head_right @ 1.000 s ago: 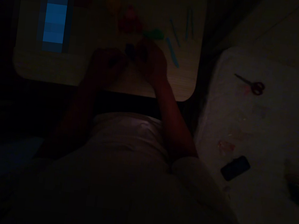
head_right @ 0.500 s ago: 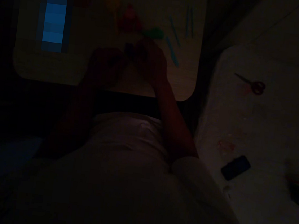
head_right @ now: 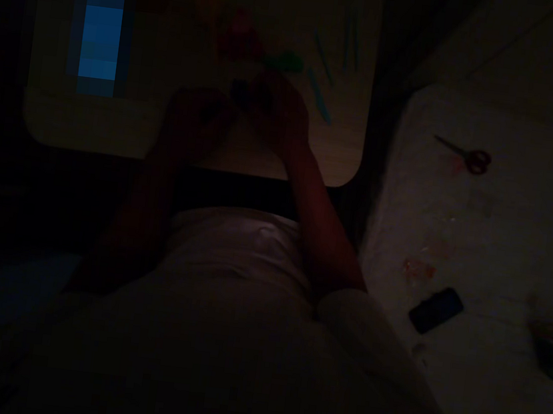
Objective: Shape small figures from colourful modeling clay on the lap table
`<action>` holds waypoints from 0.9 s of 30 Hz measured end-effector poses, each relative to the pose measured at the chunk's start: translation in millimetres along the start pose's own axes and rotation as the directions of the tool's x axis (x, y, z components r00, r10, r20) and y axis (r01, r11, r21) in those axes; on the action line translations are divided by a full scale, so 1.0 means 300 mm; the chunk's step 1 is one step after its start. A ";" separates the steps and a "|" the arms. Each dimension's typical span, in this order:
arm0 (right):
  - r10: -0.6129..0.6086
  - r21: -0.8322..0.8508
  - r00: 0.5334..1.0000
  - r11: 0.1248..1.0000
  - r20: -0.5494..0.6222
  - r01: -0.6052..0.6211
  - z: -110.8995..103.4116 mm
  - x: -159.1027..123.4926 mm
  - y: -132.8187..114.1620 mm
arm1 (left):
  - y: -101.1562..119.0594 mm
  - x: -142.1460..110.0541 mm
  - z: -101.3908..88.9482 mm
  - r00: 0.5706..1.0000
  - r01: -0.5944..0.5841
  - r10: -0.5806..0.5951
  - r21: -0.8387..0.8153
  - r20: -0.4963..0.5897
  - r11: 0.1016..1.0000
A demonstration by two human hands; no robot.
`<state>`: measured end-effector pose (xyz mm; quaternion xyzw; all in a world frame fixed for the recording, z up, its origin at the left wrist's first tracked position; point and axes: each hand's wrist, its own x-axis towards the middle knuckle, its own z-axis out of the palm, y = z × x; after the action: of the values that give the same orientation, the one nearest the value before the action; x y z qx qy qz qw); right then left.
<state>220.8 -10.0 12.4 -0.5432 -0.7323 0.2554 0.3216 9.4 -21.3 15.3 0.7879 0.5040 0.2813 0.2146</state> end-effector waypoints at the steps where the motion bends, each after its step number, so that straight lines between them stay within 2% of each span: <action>1: -0.013 -0.009 1.000 1.000 -0.026 0.013 0.001 0.000 0.001 | -0.001 0.000 0.000 1.000 0.006 -0.006 -0.004 0.000 1.000; 3: -0.049 -0.022 0.995 0.999 -0.084 0.048 0.004 0.000 0.004 | -0.001 0.000 0.000 1.000 0.022 -0.022 -0.001 0.003 1.000; 5: -0.070 -0.025 0.993 0.997 -0.090 0.068 0.007 0.000 0.006 | 0.001 0.001 0.001 0.999 0.035 -0.035 0.015 0.013 0.999; 10: -0.061 -0.048 0.995 0.997 -0.081 0.057 0.006 -0.002 0.002 | 0.005 0.003 0.000 0.999 0.035 -0.036 0.034 0.031 0.999; 20: -0.077 0.008 0.994 0.997 -0.077 0.078 0.004 -0.002 0.004 | 0.017 -0.002 -0.007 1.000 0.023 -0.023 0.014 0.008 1.000; 27: -0.085 0.031 0.993 0.996 -0.081 0.087 0.005 -0.003 0.007 | 0.004 0.001 0.000 0.998 0.045 -0.045 0.009 0.033 0.999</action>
<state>221.2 -10.3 9.6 -0.5152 -0.7372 0.2320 0.3706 10.3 -21.4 16.2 0.7818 0.5191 0.2614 0.2258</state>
